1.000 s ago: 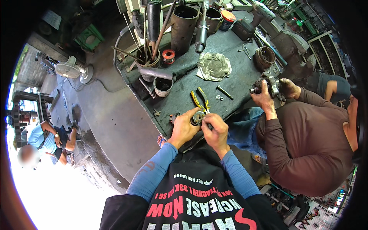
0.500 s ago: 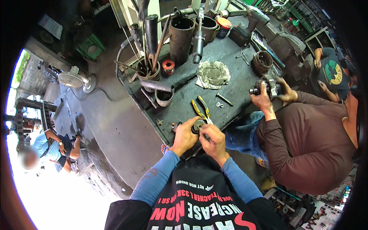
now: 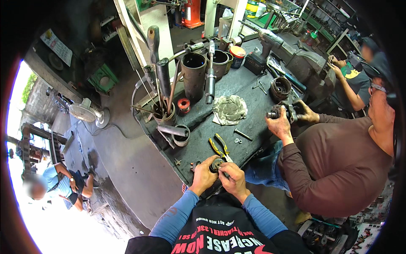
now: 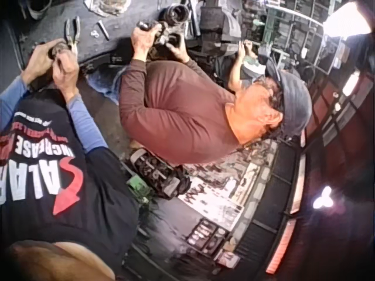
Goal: The person uses pliers to remove a small metal clip from a cylindrical electrical component, then uses a screwdriver to adjust internal parts. They repeatedly insert and remove the clip while manipulating the component on a cluttered workbench.
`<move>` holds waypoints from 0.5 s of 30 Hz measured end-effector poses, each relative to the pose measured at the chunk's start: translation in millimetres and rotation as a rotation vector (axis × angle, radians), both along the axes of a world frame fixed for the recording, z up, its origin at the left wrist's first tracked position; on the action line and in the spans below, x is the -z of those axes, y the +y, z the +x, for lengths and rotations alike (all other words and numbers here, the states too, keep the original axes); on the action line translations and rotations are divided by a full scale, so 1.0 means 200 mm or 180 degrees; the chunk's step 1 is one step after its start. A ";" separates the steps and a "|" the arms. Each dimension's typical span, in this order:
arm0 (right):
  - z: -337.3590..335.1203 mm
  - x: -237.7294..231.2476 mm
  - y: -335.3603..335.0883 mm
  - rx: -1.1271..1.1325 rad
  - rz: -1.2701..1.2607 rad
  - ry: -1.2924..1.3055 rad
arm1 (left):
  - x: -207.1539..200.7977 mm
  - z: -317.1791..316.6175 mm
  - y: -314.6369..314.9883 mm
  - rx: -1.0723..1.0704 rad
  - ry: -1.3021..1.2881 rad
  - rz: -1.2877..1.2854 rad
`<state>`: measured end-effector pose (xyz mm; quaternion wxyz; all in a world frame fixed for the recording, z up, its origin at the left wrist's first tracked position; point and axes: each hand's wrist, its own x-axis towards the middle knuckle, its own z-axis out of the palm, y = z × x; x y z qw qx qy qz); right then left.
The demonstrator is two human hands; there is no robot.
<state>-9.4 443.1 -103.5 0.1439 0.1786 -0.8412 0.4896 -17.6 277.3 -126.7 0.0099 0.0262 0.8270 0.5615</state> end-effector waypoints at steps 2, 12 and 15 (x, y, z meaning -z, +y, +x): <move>-0.01 0.01 0.00 0.0136 -0.0030 -0.0009 | -0.03 -0.01 0.00 0.0050 -0.0049 0.0005; -0.01 0.00 -0.01 -0.0070 0.0077 0.0005 | 0.00 0.00 -0.01 0.0052 -0.0059 -0.0032; -0.03 0.01 0.00 0.0070 -0.0011 0.0001 | -0.02 -0.01 -0.01 0.0077 -0.0015 -0.0084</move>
